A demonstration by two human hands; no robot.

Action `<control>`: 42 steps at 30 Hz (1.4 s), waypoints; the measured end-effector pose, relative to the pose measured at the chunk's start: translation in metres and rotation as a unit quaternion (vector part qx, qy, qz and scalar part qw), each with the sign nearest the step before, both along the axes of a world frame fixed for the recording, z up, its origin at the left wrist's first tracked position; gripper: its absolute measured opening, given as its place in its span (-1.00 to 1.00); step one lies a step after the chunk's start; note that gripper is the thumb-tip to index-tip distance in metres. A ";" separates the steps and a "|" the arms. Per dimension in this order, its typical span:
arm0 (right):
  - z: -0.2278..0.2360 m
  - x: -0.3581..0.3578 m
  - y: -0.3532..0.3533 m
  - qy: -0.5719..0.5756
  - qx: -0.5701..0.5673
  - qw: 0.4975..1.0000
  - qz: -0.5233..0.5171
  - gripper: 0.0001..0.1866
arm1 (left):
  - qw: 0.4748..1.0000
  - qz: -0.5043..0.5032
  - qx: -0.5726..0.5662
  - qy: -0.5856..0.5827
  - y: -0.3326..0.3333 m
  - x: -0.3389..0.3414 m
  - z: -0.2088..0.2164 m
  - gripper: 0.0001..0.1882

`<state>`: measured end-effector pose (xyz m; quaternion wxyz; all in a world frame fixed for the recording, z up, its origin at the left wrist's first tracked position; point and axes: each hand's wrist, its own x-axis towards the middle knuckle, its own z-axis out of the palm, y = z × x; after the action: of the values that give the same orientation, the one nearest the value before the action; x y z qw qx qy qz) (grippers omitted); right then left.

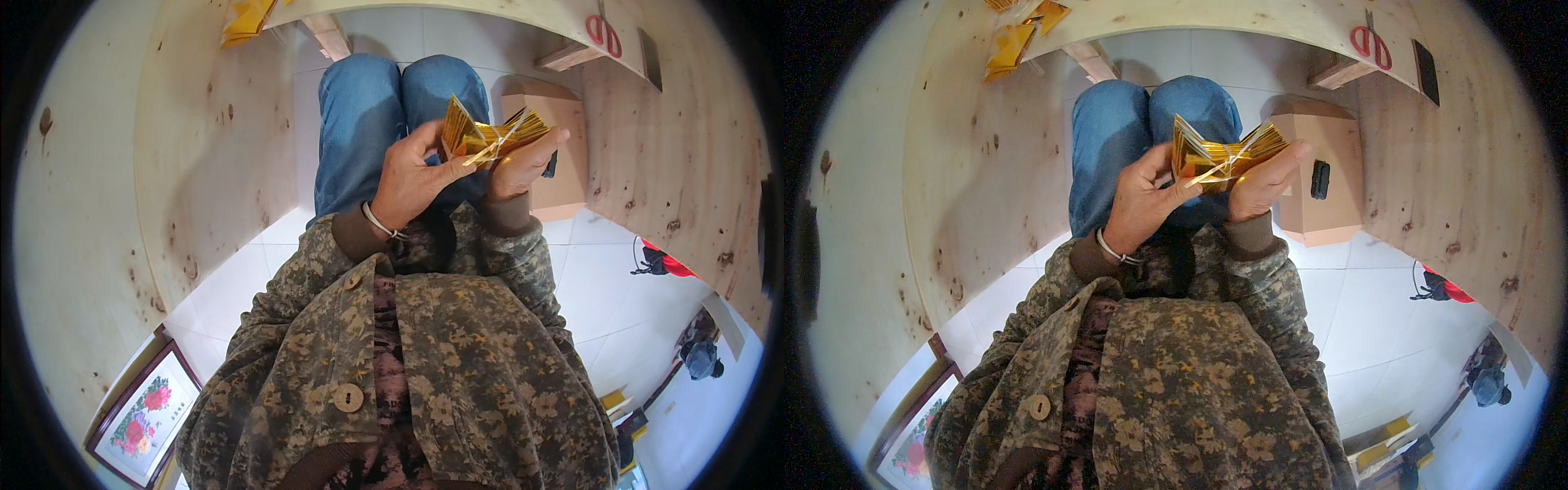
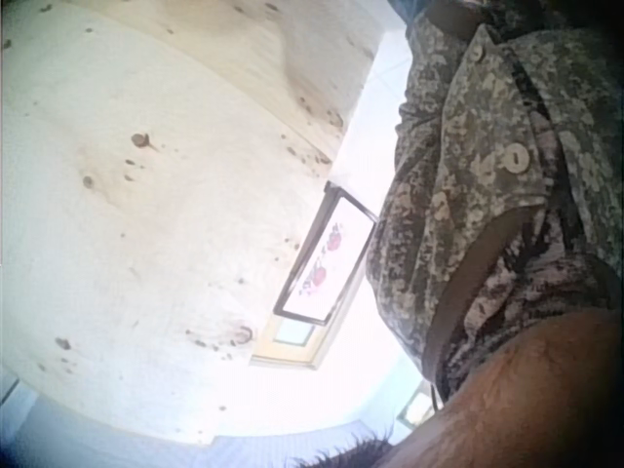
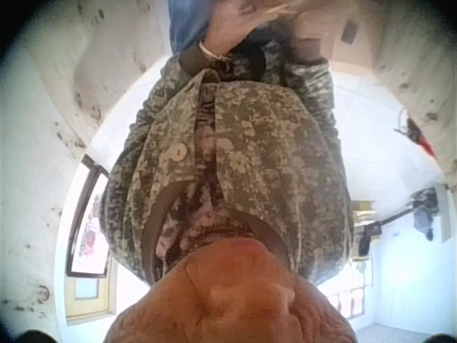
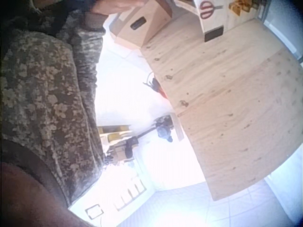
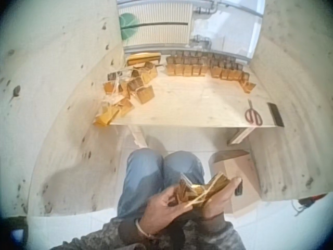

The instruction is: The person ties a stack of gold-colored paper sheets with a white plastic tie, adjusts the knot, and trims the excess tie with scissors. The finished packet is placed on a nearby table.

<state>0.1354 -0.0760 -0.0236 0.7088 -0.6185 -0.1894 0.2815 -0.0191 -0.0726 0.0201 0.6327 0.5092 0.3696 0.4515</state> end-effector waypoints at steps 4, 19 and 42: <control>0.001 0.002 0.001 -0.006 0.007 1.000 0.006 -0.32 | 0.998 0.032 0.021 0.053 0.005 -0.001 0.003 -0.54; 0.045 0.006 -0.025 0.015 -0.130 0.967 0.219 -0.31 | 0.990 -0.008 -0.138 -0.022 0.016 -0.010 -0.016 -0.57; 0.064 -0.005 -0.042 0.109 -0.180 0.915 0.344 -0.64 | 0.988 0.036 -0.097 0.115 0.042 -0.045 -0.001 -0.55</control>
<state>0.1307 -0.1178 0.0401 0.4609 -0.5977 -0.2578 0.6031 -0.0643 -0.0303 0.0191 0.6158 0.4798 0.5004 0.3744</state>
